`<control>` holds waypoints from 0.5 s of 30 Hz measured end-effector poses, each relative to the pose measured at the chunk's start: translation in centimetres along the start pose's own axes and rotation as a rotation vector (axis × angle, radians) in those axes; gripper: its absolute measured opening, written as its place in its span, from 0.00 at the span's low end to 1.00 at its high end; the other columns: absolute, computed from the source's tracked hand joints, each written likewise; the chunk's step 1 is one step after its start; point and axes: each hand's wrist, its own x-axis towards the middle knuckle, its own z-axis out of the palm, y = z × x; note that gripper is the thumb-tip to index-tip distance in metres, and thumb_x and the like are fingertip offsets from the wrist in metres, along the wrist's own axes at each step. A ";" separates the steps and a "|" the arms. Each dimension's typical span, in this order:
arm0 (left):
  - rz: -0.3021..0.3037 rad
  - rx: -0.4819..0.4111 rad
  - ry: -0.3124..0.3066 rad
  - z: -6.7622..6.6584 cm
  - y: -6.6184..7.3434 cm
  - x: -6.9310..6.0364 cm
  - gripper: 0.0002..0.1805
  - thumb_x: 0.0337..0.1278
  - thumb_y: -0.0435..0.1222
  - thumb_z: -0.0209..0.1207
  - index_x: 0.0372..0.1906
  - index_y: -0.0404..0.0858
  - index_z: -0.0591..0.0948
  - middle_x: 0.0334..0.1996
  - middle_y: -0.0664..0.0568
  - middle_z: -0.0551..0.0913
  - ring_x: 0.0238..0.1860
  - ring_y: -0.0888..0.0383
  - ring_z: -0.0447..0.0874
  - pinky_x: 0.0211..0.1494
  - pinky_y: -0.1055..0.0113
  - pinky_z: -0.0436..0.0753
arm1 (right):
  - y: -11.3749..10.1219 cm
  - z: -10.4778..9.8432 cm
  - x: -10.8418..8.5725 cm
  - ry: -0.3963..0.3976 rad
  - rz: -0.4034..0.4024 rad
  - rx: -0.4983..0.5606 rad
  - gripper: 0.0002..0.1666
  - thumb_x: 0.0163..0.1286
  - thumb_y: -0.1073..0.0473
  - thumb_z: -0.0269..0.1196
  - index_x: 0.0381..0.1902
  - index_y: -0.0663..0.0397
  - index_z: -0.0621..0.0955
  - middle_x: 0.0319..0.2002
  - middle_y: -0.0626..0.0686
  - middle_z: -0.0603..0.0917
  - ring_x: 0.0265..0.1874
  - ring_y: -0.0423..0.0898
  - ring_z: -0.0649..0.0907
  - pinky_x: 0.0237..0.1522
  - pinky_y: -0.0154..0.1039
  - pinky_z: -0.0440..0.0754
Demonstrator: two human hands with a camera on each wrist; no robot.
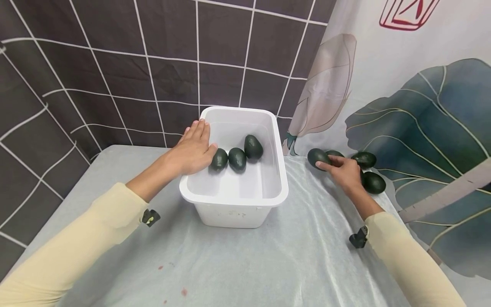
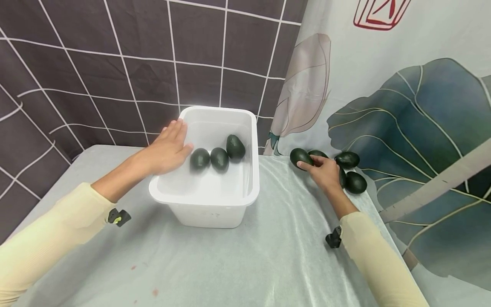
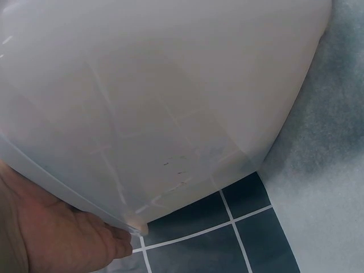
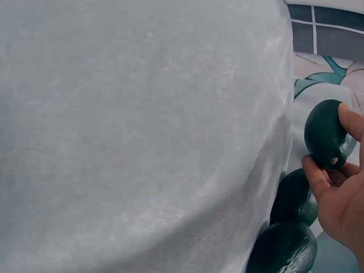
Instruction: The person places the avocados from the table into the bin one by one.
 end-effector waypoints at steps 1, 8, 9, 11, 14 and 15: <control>-0.001 -0.003 -0.002 0.0 0.0 0.0 0.44 0.90 0.49 0.35 0.90 0.22 0.38 0.93 0.29 0.31 0.95 0.33 0.26 0.97 0.41 0.33 | -0.1 -0.1 0.0 0.001 -0.005 0.004 0.55 0.73 0.26 0.73 0.82 0.56 0.78 0.79 0.63 0.81 0.79 0.66 0.78 0.82 0.66 0.75; -0.003 -0.001 -0.006 0.0 0.0 0.0 0.44 0.91 0.49 0.34 0.90 0.23 0.38 0.93 0.29 0.30 0.95 0.33 0.25 0.97 0.42 0.32 | -1.1 -0.4 0.1 0.025 -0.058 0.043 0.53 0.72 0.27 0.75 0.80 0.57 0.80 0.76 0.64 0.84 0.76 0.64 0.83 0.78 0.63 0.79; -0.004 0.000 -0.007 0.0 0.0 0.0 0.44 0.91 0.48 0.34 0.90 0.23 0.38 0.93 0.29 0.30 0.95 0.33 0.25 0.97 0.42 0.32 | -1.2 -0.5 0.2 0.026 -0.065 0.046 0.53 0.72 0.27 0.74 0.80 0.57 0.80 0.76 0.64 0.84 0.75 0.64 0.83 0.77 0.62 0.79; -0.004 0.001 -0.011 0.0 0.0 0.0 0.44 0.91 0.49 0.34 0.90 0.23 0.37 0.93 0.29 0.30 0.95 0.33 0.25 0.97 0.42 0.32 | -1.5 -0.6 0.3 0.029 -0.077 0.048 0.53 0.72 0.27 0.74 0.80 0.56 0.80 0.76 0.63 0.84 0.75 0.63 0.83 0.77 0.62 0.80; -0.003 0.002 -0.012 0.0 0.0 0.0 0.44 0.91 0.49 0.34 0.90 0.23 0.37 0.93 0.29 0.30 0.95 0.33 0.25 0.97 0.42 0.32 | -1.9 -0.9 0.5 0.030 -0.089 0.037 0.52 0.72 0.25 0.74 0.79 0.55 0.82 0.74 0.62 0.86 0.73 0.61 0.84 0.72 0.56 0.82; -0.003 0.002 -0.012 0.0 0.0 0.1 0.44 0.91 0.49 0.33 0.90 0.23 0.37 0.93 0.29 0.30 0.95 0.34 0.25 0.97 0.42 0.32 | -2.0 -1.0 0.6 0.025 -0.089 0.037 0.52 0.71 0.25 0.74 0.78 0.54 0.82 0.74 0.61 0.86 0.72 0.61 0.85 0.69 0.53 0.82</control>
